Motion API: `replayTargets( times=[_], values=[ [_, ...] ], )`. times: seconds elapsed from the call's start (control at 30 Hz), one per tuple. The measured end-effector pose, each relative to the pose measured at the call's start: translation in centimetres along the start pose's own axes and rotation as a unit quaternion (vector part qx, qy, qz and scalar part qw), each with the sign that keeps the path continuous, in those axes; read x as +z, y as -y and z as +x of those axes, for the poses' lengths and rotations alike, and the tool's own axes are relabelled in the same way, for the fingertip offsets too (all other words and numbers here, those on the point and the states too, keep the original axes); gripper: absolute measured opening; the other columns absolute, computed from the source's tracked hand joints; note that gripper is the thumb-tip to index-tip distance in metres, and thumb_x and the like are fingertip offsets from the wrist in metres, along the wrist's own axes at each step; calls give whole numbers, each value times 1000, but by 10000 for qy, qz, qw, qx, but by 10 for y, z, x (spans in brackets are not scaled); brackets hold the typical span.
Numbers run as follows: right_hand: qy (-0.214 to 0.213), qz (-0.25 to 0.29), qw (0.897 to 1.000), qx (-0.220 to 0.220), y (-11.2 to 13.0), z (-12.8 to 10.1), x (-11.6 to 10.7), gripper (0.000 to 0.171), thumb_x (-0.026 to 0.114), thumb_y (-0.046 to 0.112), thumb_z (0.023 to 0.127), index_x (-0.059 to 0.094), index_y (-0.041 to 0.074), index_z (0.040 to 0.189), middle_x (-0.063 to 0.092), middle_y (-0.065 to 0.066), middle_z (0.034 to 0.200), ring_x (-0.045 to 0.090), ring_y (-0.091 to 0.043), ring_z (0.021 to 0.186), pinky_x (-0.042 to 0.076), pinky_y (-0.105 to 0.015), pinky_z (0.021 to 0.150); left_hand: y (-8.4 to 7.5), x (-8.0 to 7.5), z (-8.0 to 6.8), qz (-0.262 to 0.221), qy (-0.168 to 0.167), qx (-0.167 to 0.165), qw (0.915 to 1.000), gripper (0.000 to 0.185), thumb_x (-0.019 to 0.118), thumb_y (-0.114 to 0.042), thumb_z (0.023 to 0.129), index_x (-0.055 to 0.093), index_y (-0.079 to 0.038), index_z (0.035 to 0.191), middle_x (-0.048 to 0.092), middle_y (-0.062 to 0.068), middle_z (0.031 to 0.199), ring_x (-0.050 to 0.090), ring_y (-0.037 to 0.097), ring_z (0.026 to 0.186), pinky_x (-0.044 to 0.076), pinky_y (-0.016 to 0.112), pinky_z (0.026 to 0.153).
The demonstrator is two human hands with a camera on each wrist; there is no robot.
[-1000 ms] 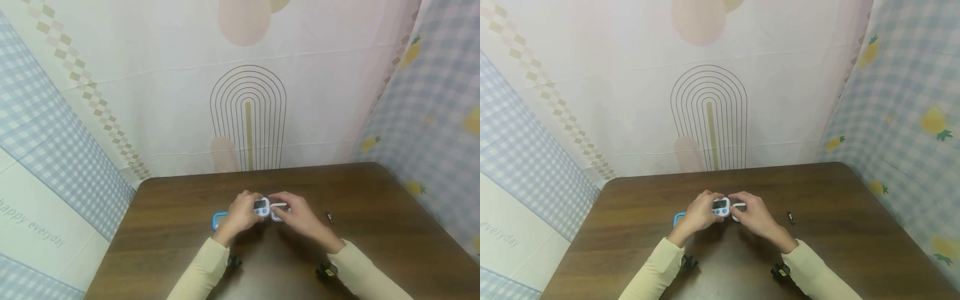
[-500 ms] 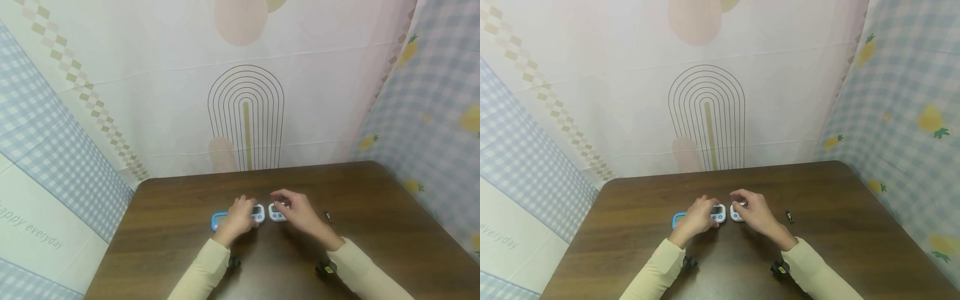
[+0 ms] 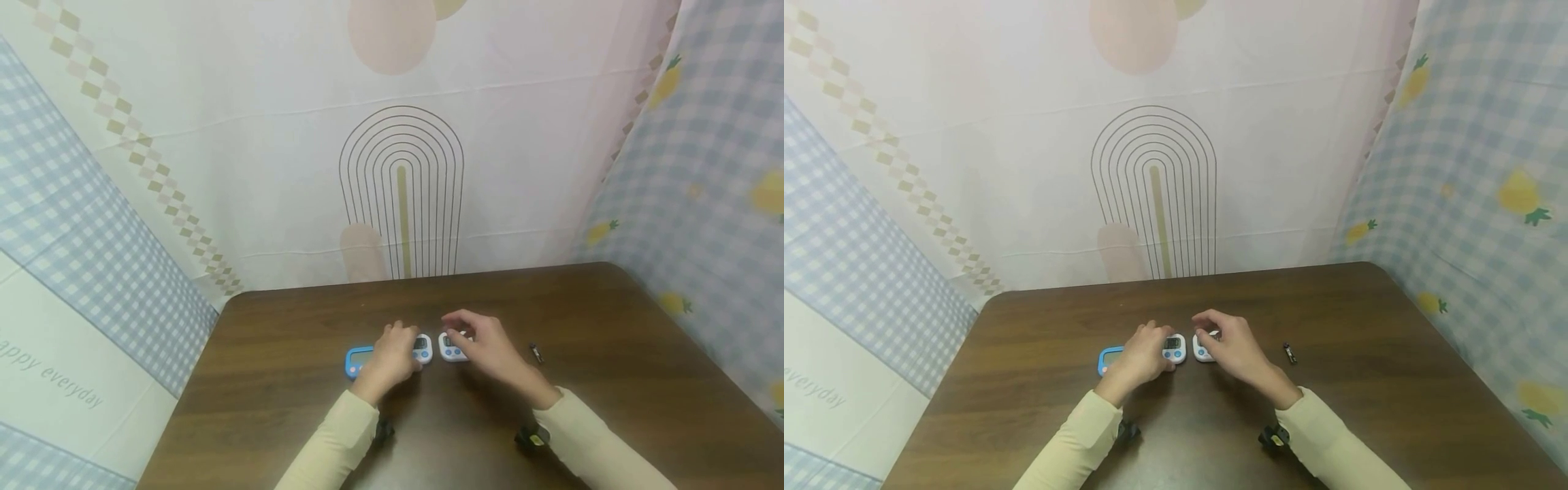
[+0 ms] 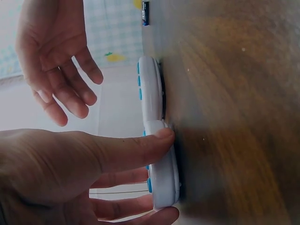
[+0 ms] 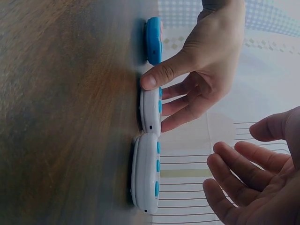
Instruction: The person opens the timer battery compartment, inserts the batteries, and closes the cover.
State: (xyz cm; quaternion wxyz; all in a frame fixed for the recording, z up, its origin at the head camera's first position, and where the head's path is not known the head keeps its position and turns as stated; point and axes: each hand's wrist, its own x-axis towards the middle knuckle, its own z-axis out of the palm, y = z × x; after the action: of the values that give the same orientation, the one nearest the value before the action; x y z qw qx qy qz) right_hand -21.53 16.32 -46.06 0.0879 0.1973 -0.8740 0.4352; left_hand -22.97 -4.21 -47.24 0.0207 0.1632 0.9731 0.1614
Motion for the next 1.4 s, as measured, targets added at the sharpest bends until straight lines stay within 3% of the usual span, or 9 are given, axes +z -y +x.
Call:
replayTargets(
  times=[0.23,0.43,0.57,0.93,1.4],
  values=[
    [60,-8,9999,95,-3,-2,1,22,73,10,99,75,8,121,79,-7,111,72,-18,94,61,-29,81,-1,0,0,460,19,30,9989,66,98,-30,74,71,-9,131,69,16,117,64,34,107,62,48,77],
    [53,8,9999,121,-4,-2,1,21,73,10,99,75,8,120,79,-6,111,72,-20,96,61,-31,82,3,-5,-2,713,5,41,9974,76,97,-46,72,69,-13,134,70,14,122,62,37,114,55,56,95],
    [95,1,9999,141,-4,-2,2,22,73,11,100,74,7,121,79,-5,111,72,-18,96,61,-31,82,12,-12,-5,666,62,-55,9977,78,96,-50,72,69,-14,135,71,14,124,62,37,114,52,58,99],
    [173,-69,9994,275,-2,1,-2,23,71,12,101,74,7,123,78,-5,113,72,-19,99,62,-36,86,37,-36,-13,689,539,-608,9943,88,97,-45,71,61,-12,145,65,21,139,60,44,123,56,60,93],
    [193,-63,9996,205,-4,0,0,22,72,13,101,74,6,121,78,-5,111,72,-17,98,61,-33,85,44,-33,-18,695,597,-829,9923,74,101,-35,67,68,-6,126,68,23,125,67,45,110,60,57,88]
  ],
)
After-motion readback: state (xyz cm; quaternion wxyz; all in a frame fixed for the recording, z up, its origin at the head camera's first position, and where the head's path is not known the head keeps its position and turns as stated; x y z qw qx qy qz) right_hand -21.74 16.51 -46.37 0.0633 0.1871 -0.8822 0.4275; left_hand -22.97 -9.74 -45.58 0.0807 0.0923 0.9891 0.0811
